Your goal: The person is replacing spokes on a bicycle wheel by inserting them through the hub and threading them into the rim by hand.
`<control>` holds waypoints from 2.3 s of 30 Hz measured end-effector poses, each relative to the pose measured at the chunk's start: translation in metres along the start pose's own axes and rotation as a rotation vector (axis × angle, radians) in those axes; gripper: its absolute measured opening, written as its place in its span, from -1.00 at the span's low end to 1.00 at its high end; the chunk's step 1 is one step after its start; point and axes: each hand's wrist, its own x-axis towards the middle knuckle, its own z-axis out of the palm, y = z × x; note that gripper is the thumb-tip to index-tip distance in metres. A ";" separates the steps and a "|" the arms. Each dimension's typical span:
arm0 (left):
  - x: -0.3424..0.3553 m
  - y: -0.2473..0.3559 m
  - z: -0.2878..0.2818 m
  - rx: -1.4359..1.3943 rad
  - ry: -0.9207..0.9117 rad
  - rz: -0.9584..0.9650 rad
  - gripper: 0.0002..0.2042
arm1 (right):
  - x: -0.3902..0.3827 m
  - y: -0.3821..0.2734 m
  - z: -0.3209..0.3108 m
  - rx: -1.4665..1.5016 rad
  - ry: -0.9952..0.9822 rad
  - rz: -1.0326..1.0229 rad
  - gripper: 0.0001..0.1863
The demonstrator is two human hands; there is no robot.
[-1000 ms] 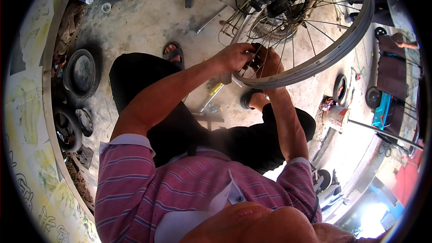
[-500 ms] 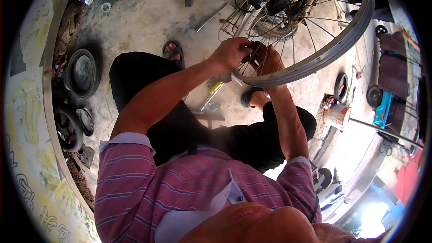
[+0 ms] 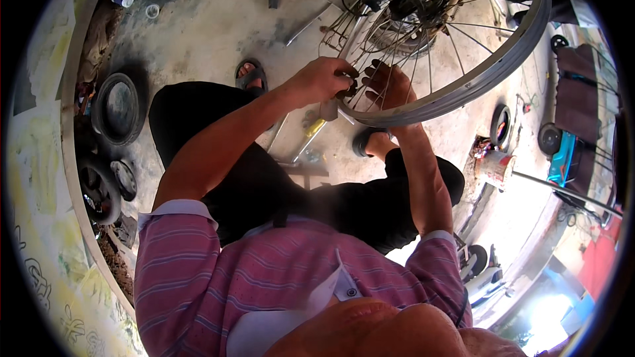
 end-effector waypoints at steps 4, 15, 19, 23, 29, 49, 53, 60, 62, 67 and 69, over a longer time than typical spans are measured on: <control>0.005 -0.007 0.002 -0.144 -0.012 0.022 -0.66 | 0.000 0.003 -0.005 -0.033 0.032 0.040 -0.42; 0.000 -0.005 -0.004 -0.163 -0.099 0.035 -0.68 | -0.009 -0.005 0.001 -0.107 -0.146 -0.047 -0.32; 0.001 -0.006 0.002 -0.156 0.008 -0.001 -0.69 | -0.011 0.001 0.002 -0.067 -0.078 -0.083 -0.38; 0.002 -0.004 0.002 -0.133 -0.059 -0.005 -0.70 | -0.005 0.001 0.001 -0.031 0.015 0.018 -0.37; 0.002 -0.002 0.006 -0.072 0.000 0.023 -0.72 | 0.002 0.002 -0.002 -0.072 -0.010 0.008 -0.37; 0.003 0.012 0.008 -0.052 -0.085 0.013 -0.72 | -0.002 0.001 0.002 -0.004 -0.055 -0.071 -0.46; 0.006 0.006 0.008 0.194 -0.022 0.093 -0.69 | -0.005 0.000 0.006 0.002 -0.085 -0.104 -0.46; 0.007 0.001 0.011 0.289 0.030 0.182 -0.67 | 0.002 0.006 -0.007 -0.054 -0.088 -0.103 -0.42; 0.005 0.005 0.011 0.308 0.010 0.184 -0.67 | 0.005 0.006 -0.012 -0.069 -0.097 -0.087 -0.41; 0.006 0.010 0.007 0.322 -0.072 0.237 -0.70 | 0.004 0.002 -0.015 -0.121 -0.131 -0.062 -0.41; 0.011 0.009 0.003 0.244 -0.130 0.195 -0.71 | 0.001 -0.002 -0.012 -0.138 -0.147 -0.078 -0.41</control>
